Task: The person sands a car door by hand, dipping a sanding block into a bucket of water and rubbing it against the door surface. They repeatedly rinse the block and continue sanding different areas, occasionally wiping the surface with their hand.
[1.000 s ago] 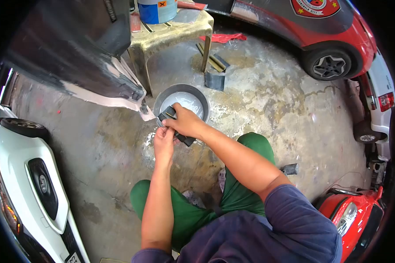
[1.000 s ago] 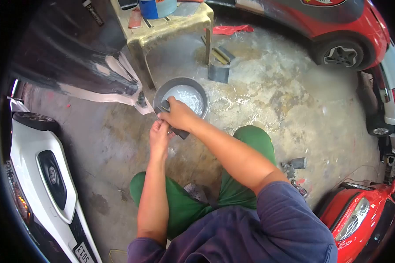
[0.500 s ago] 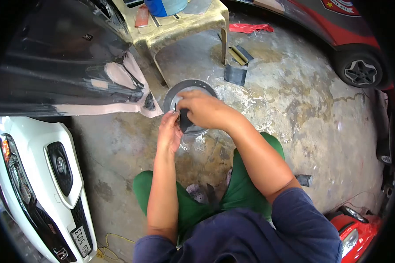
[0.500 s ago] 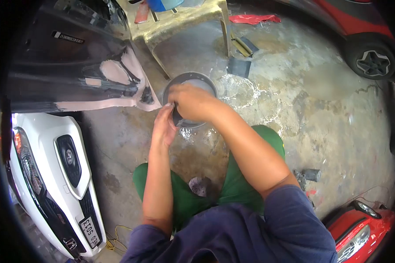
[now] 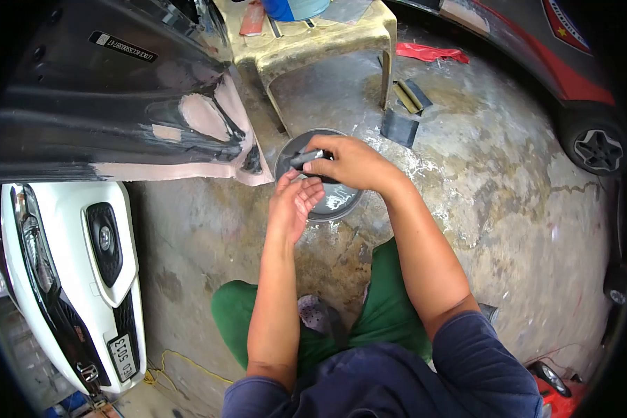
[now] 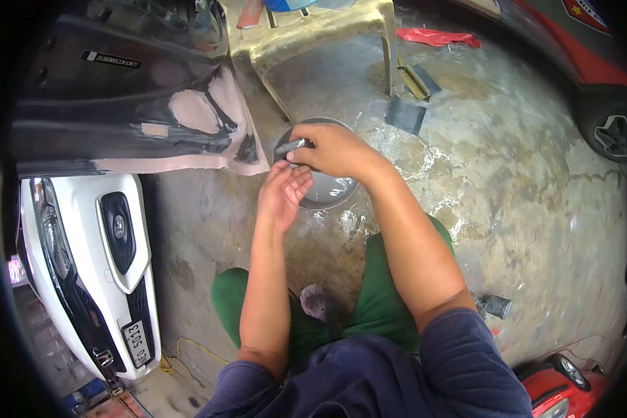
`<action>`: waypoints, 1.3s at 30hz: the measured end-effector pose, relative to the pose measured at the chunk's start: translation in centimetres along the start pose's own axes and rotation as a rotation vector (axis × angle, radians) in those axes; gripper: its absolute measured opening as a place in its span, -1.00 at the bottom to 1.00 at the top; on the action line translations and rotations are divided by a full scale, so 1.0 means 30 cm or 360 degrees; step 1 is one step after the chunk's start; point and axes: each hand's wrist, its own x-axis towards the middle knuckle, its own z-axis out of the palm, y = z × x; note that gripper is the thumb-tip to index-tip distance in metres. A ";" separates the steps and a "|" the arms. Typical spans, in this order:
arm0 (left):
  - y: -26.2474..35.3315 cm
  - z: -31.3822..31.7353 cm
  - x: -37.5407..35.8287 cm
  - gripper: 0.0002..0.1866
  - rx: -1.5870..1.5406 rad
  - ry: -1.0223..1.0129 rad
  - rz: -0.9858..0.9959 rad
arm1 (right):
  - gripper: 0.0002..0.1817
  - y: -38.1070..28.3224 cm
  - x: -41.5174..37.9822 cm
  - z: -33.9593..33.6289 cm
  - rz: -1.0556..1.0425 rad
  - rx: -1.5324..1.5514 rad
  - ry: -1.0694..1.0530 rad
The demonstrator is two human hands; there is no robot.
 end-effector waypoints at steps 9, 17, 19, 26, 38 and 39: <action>0.013 -0.034 0.005 -0.69 0.1004 0.0115 0.0917 | -0.62 0.040 0.058 -0.032 0.0011 0.0511 -0.0005; 0.068 -0.021 0.033 -0.62 0.0928 0.0057 0.0721 | -0.62 0.034 0.080 -0.068 0.0014 0.0604 0.0040; 0.072 -0.034 0.037 -0.60 0.0816 0.0057 0.0676 | -0.63 0.030 0.067 -0.088 0.0038 0.0596 -0.0004; 0.073 -0.044 0.045 -0.59 0.0991 -0.0035 0.0709 | -0.66 0.073 0.064 -0.081 -0.0283 0.0196 0.0207; 0.085 -0.065 -0.027 -0.61 0.1090 -0.0014 0.0713 | -0.73 0.057 0.077 -0.014 -0.0473 -0.0071 0.0017; 0.083 -0.069 -0.028 -0.61 0.1074 -0.0001 0.0712 | -0.74 0.054 0.078 -0.004 -0.0584 -0.0115 0.0063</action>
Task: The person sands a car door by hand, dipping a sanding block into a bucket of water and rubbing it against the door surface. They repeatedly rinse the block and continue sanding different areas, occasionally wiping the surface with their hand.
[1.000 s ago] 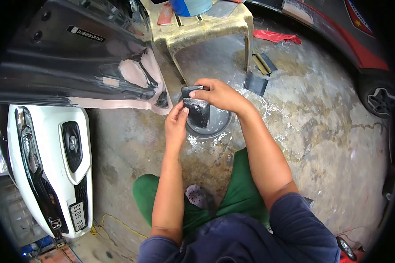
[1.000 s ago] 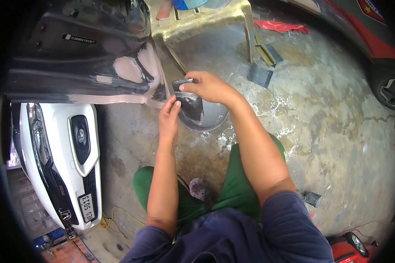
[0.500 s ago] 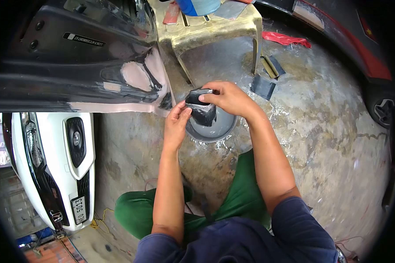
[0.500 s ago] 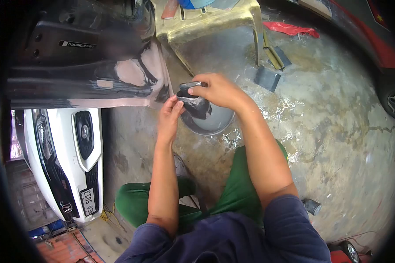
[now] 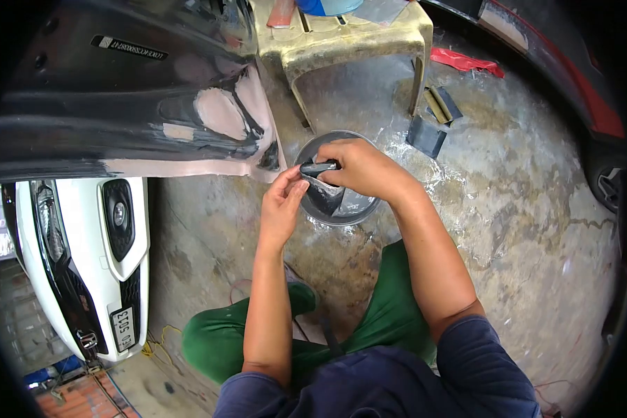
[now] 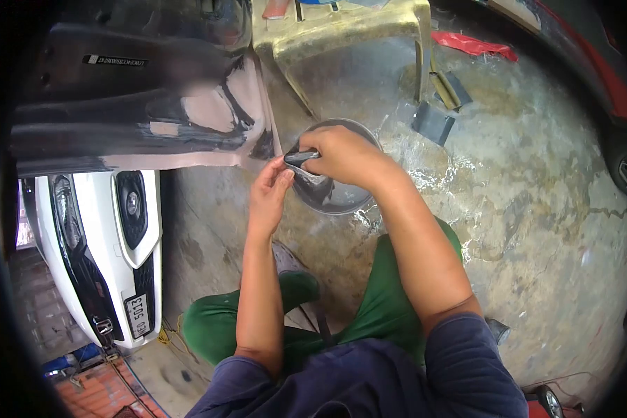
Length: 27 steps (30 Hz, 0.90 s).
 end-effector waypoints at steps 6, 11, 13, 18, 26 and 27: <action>0.027 -0.005 -0.003 -0.61 0.0087 -0.0013 -0.0099 | -0.72 -0.013 -0.010 0.005 0.0159 0.0084 -0.0009; -0.008 0.021 0.008 -0.68 0.0025 -0.0168 -0.0118 | -0.73 -0.015 -0.023 -0.033 0.0347 0.0135 -0.0141; -0.023 0.023 0.004 -0.72 0.0115 -0.0153 -0.0090 | -0.75 0.006 -0.025 -0.025 0.0477 0.0323 -0.0107; -0.092 0.082 0.036 -0.76 0.0092 0.0304 -0.0137 | -0.70 0.064 0.010 -0.027 0.0725 0.0372 0.0873; -0.035 0.146 0.048 -0.78 -0.0105 0.0439 -0.0314 | -0.39 0.071 -0.042 0.150 0.0901 0.0033 -0.0029; -0.048 0.137 0.048 -0.79 -0.0190 0.0386 -0.0351 | -0.35 0.069 -0.039 0.156 0.0876 0.0014 0.0011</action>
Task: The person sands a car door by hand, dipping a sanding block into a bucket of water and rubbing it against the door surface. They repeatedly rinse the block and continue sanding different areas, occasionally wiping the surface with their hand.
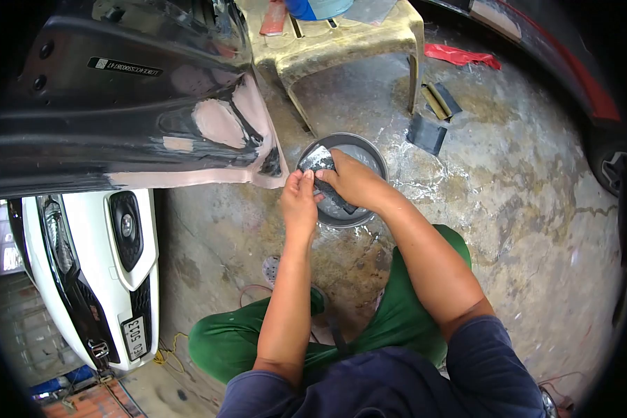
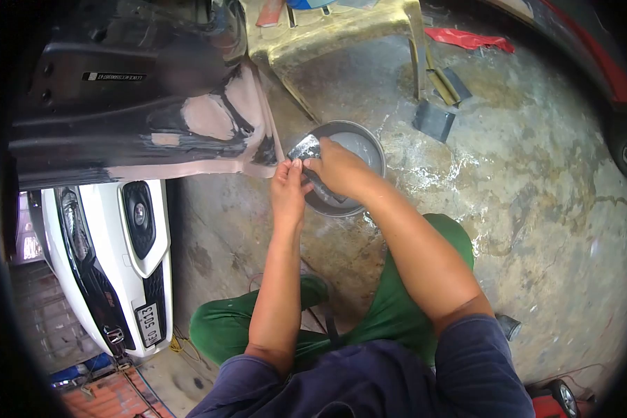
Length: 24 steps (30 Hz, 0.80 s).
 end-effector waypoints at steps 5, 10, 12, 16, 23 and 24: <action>-0.069 -0.058 0.026 -0.82 -0.0437 -0.0240 -0.0139 | -0.33 -0.017 0.019 -0.049 -0.0025 0.0117 -0.0219; -0.089 -0.074 0.024 -0.73 -0.0227 -0.0253 -0.0446 | -0.43 0.047 0.052 -0.006 -0.0133 -0.0023 -0.0238; -0.229 -0.108 0.039 -0.75 0.0521 -0.0218 -0.0052 | -0.48 0.053 0.063 0.005 0.0046 -0.0311 -0.0312; -0.252 -0.135 -0.042 -0.74 0.0947 0.0065 0.0192 | -0.65 0.089 0.109 0.126 0.0319 -0.0629 -0.0279; -0.372 -0.169 -0.063 -0.59 0.0968 0.0336 0.0233 | -0.67 0.191 0.175 0.205 0.0407 -0.0780 -0.0117; -0.375 -0.177 -0.074 -0.59 0.1065 0.0307 0.0297 | -0.65 0.183 0.166 0.184 0.0432 -0.0676 -0.0087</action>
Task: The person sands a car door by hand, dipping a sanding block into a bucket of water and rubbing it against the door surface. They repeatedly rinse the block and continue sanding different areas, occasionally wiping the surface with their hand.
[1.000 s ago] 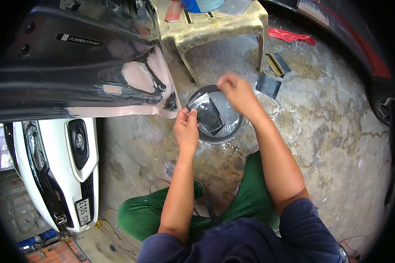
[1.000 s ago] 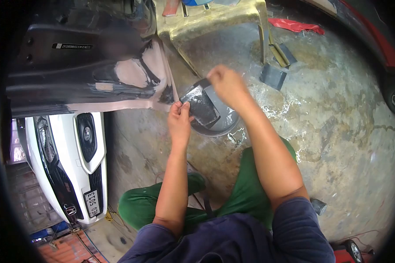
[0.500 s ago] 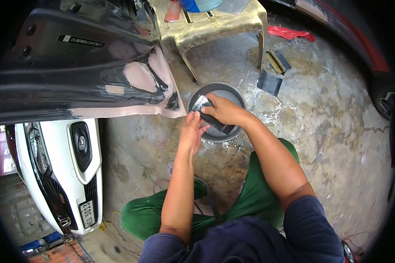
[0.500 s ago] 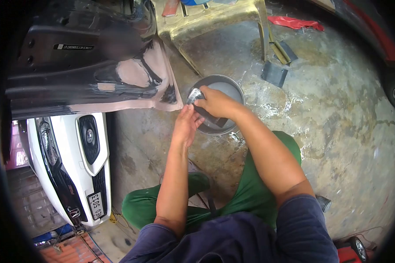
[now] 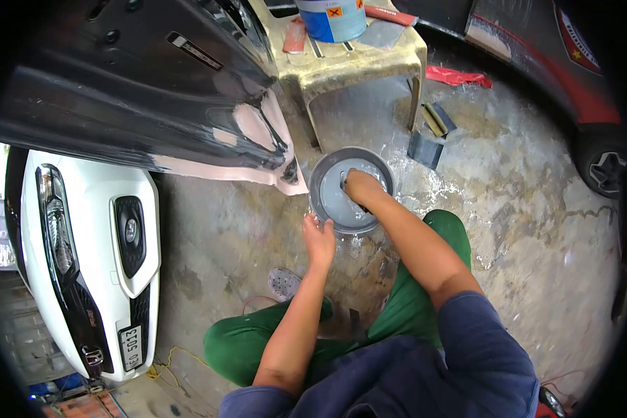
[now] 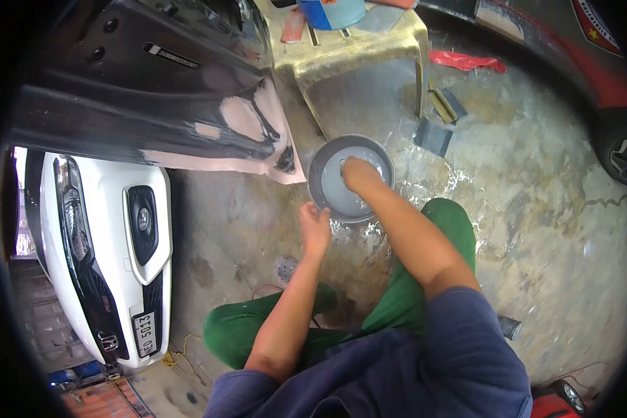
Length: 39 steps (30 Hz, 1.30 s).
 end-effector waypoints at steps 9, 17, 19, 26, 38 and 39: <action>0.967 -0.445 0.158 -0.76 0.0754 -0.0067 0.1576 | -0.60 0.096 0.136 0.176 0.0254 0.0565 -0.0011; 1.514 -0.553 0.630 -0.58 0.2737 -0.0097 0.1121 | -0.54 -0.066 -0.079 0.021 0.0348 0.0929 0.0286; 1.515 -0.549 0.694 -0.57 0.2854 -0.0179 0.0909 | -0.41 -0.146 -0.121 0.056 0.0201 0.1311 0.0338; 1.456 -0.483 0.821 -0.44 0.2783 0.0177 0.0689 | -0.49 -0.324 -0.108 0.087 0.0264 0.1242 0.0391; 1.455 -0.500 0.805 -0.46 0.2979 -0.0113 0.0565 | -0.57 -0.401 0.023 0.062 0.0268 0.1047 0.0428; 1.457 -0.501 0.806 -0.47 0.2991 -0.0124 0.0573 | -0.58 -0.407 -0.014 0.077 0.0241 0.1018 0.0456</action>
